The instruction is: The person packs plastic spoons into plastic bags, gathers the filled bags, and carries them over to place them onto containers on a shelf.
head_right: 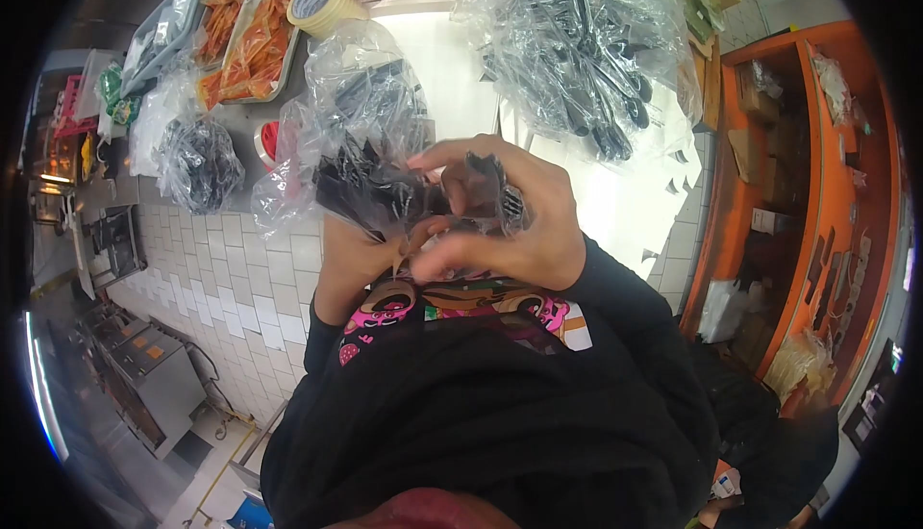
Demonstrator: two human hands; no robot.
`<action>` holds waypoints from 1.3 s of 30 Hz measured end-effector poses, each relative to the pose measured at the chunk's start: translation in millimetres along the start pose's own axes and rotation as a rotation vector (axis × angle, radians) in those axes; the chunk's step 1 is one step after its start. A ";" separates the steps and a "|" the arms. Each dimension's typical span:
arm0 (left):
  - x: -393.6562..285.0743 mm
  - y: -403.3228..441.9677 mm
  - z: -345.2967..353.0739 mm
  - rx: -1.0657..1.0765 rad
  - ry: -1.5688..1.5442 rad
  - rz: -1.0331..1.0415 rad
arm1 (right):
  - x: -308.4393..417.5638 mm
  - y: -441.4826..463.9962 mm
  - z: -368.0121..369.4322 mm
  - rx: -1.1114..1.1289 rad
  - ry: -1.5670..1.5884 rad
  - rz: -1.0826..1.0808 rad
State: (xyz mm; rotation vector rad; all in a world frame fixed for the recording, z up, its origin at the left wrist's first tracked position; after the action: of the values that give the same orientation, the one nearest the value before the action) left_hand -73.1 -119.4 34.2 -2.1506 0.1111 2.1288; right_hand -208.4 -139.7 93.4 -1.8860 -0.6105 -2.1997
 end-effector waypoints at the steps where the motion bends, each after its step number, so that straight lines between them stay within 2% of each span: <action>1: 0.9 -1.1 -2.6 0.014 0.053 0.009 | -13.1 -2.5 -2.9 -0.031 -0.016 0.158; 2: 2.2 -2.1 -3.5 0.028 0.107 0.018 | -26.9 -7.4 -5.7 -0.062 -0.032 0.317; 4: 4.4 -1.1 -2.1 0.037 0.081 0.059 | -23.3 -4.7 -12.4 -0.133 -0.036 0.240; 6: -1.9 -0.9 -0.1 0.046 0.056 0.099 | -4.0 -0.7 -11.7 -0.043 -0.228 -0.056; 7: -6.4 -1.7 -1.3 0.023 0.023 0.074 | -2.6 -0.5 -9.6 -0.044 -0.228 -0.055; 10: -7.4 -3.5 -2.3 -0.002 -0.031 0.053 | -5.8 -1.9 -15.9 -0.136 0.059 0.016; 13: -3.6 -4.4 -4.0 -0.013 -0.015 0.061 | -13.9 -3.0 -9.6 -0.045 0.096 0.074; 15: -3.4 -3.5 -6.3 -0.023 0.022 0.068 | -4.1 0.1 -6.5 -0.018 0.178 -0.074; 19: -6.1 -0.8 -5.7 0.012 0.046 0.134 | 2.6 -0.7 -1.2 0.018 0.074 -0.115; 22: -0.4 -0.2 -5.7 0.020 0.000 0.134 | -4.9 -2.3 -2.8 -0.006 0.072 -0.061; 24: 0.3 -0.2 -3.3 0.030 -0.038 0.118 | -2.6 -1.8 -8.6 -0.098 0.026 -0.079; 26: -0.6 -1.1 -7.7 -0.053 -0.195 0.092 | -3.6 -3.7 -7.1 -0.112 0.102 -0.045; 28: 5.1 -0.8 -11.0 -0.042 -0.098 0.101 | -2.6 -2.5 -9.7 -0.128 0.178 -0.010; 30: 5.1 1.1 -12.5 -0.030 0.000 0.110 | 7.5 2.8 -0.1 0.007 -0.105 -0.034; 33: -4.8 2.3 -6.4 0.026 0.116 0.167 | 4.2 2.6 1.1 0.039 -0.210 -0.037; 35: 4.2 2.0 -6.0 0.003 -0.012 0.076 | 2.4 1.5 -1.4 -0.003 -0.175 -0.016; 37: -0.3 1.8 -7.3 -0.019 -0.056 0.117 | -0.5 3.0 -7.4 -0.045 -0.139 0.004; 39: -10.7 1.5 -7.2 -0.041 -0.100 0.157 | 15.2 4.8 -7.3 -0.017 -0.320 -0.191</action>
State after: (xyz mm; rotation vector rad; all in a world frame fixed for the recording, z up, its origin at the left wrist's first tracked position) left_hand -66.2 -122.1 44.9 -2.1176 0.2366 2.3396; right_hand -215.8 -145.1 108.3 -2.2982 -0.8593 -2.0244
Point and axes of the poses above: each hand's wrist, its own y-axis towards the middle knuckle, its own z-axis out of the palm, x = y × z, the point moved 10 cm from there along y, towards the middle knuckle, and after that the axes turned 3 degrees about z, right-handed, at the moved point
